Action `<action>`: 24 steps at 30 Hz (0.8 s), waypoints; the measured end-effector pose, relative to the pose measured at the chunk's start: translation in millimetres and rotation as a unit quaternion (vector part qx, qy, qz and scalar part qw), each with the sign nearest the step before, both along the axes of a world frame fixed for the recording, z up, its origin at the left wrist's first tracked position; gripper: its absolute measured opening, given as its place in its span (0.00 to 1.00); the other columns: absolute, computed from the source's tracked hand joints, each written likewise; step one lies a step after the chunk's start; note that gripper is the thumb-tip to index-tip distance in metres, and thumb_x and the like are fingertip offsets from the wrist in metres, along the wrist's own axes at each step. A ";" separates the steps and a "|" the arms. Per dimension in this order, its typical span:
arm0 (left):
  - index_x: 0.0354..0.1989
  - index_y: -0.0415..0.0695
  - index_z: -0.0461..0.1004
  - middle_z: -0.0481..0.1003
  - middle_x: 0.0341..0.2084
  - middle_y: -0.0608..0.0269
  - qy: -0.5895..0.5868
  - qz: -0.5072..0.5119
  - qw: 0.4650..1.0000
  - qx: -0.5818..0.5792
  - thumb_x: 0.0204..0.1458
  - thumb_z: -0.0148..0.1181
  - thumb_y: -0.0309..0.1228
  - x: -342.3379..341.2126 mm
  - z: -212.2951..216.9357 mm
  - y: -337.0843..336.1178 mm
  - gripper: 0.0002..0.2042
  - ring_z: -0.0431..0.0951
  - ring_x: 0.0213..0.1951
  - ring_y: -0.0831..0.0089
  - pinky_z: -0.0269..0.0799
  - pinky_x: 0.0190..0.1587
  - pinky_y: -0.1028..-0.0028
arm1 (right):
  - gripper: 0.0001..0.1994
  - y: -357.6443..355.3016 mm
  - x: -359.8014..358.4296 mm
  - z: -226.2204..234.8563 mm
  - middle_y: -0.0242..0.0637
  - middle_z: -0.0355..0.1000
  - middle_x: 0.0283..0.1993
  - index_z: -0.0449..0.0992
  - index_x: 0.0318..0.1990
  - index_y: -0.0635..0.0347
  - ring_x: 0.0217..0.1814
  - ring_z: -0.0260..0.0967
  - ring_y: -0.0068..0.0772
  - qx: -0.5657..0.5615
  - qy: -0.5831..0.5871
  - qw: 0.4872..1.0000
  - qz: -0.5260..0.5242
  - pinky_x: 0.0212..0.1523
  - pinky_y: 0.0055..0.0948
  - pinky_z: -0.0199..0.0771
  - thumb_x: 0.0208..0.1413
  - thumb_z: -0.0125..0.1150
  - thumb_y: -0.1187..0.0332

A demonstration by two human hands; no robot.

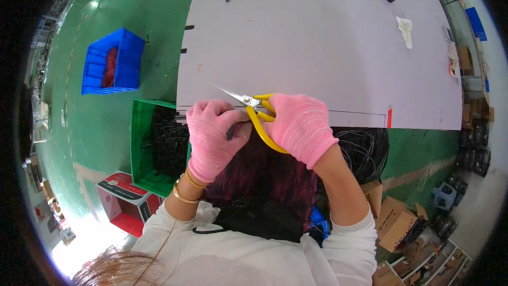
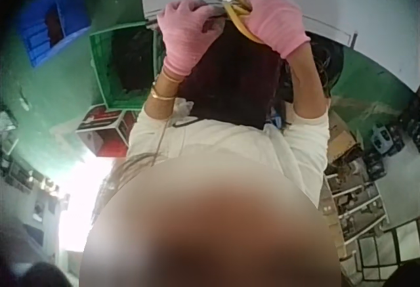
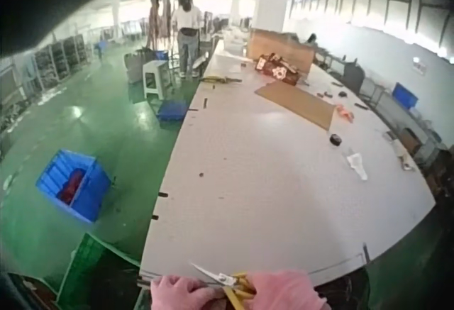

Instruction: Cutting black electrical wires to specific lengths using scissors on a measuring table.

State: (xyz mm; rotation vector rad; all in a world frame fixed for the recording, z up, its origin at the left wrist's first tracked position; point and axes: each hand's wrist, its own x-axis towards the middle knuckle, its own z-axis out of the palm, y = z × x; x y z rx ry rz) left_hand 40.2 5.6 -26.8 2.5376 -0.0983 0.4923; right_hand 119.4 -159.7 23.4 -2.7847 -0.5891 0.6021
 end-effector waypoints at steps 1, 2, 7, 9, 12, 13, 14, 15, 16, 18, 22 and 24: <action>0.30 0.56 0.81 0.75 0.31 0.70 0.000 -0.001 1.000 0.002 0.37 0.69 0.31 -0.2 -0.5 -0.3 0.09 0.74 0.36 0.62 0.66 0.40 0.62 | 0.14 -2.7 -1.9 -1.9 0.46 0.76 0.28 0.78 0.35 0.59 0.33 0.75 0.52 0.002 0.000 1.000 -0.001 0.33 0.44 0.75 0.53 0.65 0.56; 0.30 0.56 0.81 0.75 0.31 0.69 0.000 0.003 1.000 0.003 0.37 0.69 0.31 -0.1 -1.1 -0.8 0.09 0.74 0.36 0.62 0.66 0.39 0.62 | 0.14 -7.4 -4.8 -3.8 0.46 0.75 0.27 0.77 0.34 0.60 0.31 0.75 0.52 0.051 -0.015 0.999 0.000 0.32 0.42 0.74 0.52 0.67 0.57; 0.29 0.55 0.80 0.75 0.29 0.69 0.015 -0.003 1.000 0.002 0.35 0.70 0.33 3.5 -0.1 1.6 0.10 0.74 0.35 0.61 0.66 0.38 0.61 | 0.16 -20.6 -19.3 -10.9 0.45 0.73 0.25 0.75 0.33 0.61 0.27 0.72 0.51 0.166 -0.055 0.984 -0.016 0.28 0.37 0.71 0.49 0.72 0.58; 0.28 0.55 0.80 0.74 0.28 0.69 0.008 -0.020 1.000 0.007 0.35 0.70 0.34 4.9 -0.5 3.2 0.09 0.74 0.34 0.61 0.67 0.37 0.61 | 0.18 -21.9 -24.9 -14.5 0.46 0.69 0.22 0.74 0.33 0.63 0.24 0.71 0.49 0.173 -0.085 0.981 -0.027 0.27 0.37 0.69 0.48 0.74 0.57; 0.26 0.55 0.79 0.74 0.26 0.69 0.028 -0.020 0.999 0.022 0.36 0.69 0.34 2.9 -4.3 7.2 0.07 0.74 0.34 0.62 0.66 0.37 0.62 | 0.14 -19.5 -45.2 -8.6 0.43 0.71 0.24 0.72 0.29 0.61 0.24 0.72 0.42 0.293 -0.141 0.935 -0.142 0.27 0.33 0.71 0.48 0.73 0.66; 0.26 0.55 0.79 0.74 0.26 0.69 0.028 -0.017 0.999 0.025 0.36 0.69 0.34 2.6 -4.6 8.3 0.07 0.74 0.34 0.62 0.66 0.37 0.62 | 0.13 -27.2 -59.5 -13.9 0.38 0.68 0.24 0.69 0.30 0.62 0.23 0.67 0.31 0.307 -0.100 0.922 -0.213 0.28 0.28 0.70 0.51 0.72 0.69; 0.25 0.55 0.78 0.73 0.26 0.70 0.021 -0.016 0.999 0.026 0.37 0.69 0.34 2.5 -2.9 7.8 0.06 0.73 0.34 0.62 0.66 0.37 0.62 | 0.13 -32.9 -76.7 -20.9 0.38 0.68 0.24 0.69 0.30 0.62 0.23 0.67 0.31 0.308 -0.101 0.922 -0.211 0.28 0.28 0.70 0.51 0.72 0.69; 0.25 0.55 0.78 0.73 0.26 0.70 0.013 -0.017 0.999 0.025 0.37 0.69 0.34 2.9 -0.8 6.8 0.06 0.73 0.34 0.63 0.65 0.37 0.62 | 0.13 -39.0 -95.3 -28.9 0.35 0.67 0.24 0.69 0.31 0.62 0.24 0.65 0.28 0.431 0.069 0.857 -0.274 0.29 0.27 0.70 0.52 0.71 0.69; 0.25 0.55 0.78 0.73 0.26 0.70 0.009 -0.025 0.999 0.019 0.37 0.69 0.34 5.0 -2.5 2.9 0.06 0.73 0.34 0.63 0.65 0.37 0.62 | 0.13 -47.2 -112.7 -35.0 0.31 0.65 0.24 0.69 0.32 0.62 0.25 0.63 0.24 0.530 0.228 0.748 -0.327 0.30 0.27 0.70 0.53 0.70 0.68; 0.25 0.55 0.78 0.73 0.26 0.70 0.032 -0.032 0.999 0.010 0.37 0.69 0.34 4.2 -3.2 4.6 0.06 0.73 0.34 0.63 0.64 0.39 0.62 | 0.06 -37.1 -142.8 -42.6 0.27 0.65 0.28 0.71 0.37 0.62 0.26 0.57 0.17 0.453 0.283 0.788 -0.307 0.28 0.19 0.64 0.58 0.62 0.73; 0.26 0.55 0.78 0.73 0.27 0.70 0.028 -0.034 0.999 0.004 0.38 0.69 0.34 -1.2 2.5 8.0 0.06 0.73 0.34 0.63 0.64 0.39 0.63 | 0.07 -26.1 -172.5 -76.8 0.25 0.62 0.37 0.66 0.47 0.59 0.34 0.60 0.15 0.447 0.346 0.784 -0.256 0.33 0.15 0.64 0.66 0.52 0.69; 0.27 0.55 0.78 0.73 0.27 0.71 0.030 -0.041 0.999 0.004 0.38 0.69 0.34 -1.3 5.5 5.9 0.07 0.73 0.34 0.62 0.63 0.38 0.63 | 0.08 -20.3 -173.8 -88.7 0.26 0.62 0.35 0.67 0.45 0.58 0.30 0.59 0.16 0.481 0.365 0.747 -0.279 0.31 0.13 0.64 0.70 0.46 0.64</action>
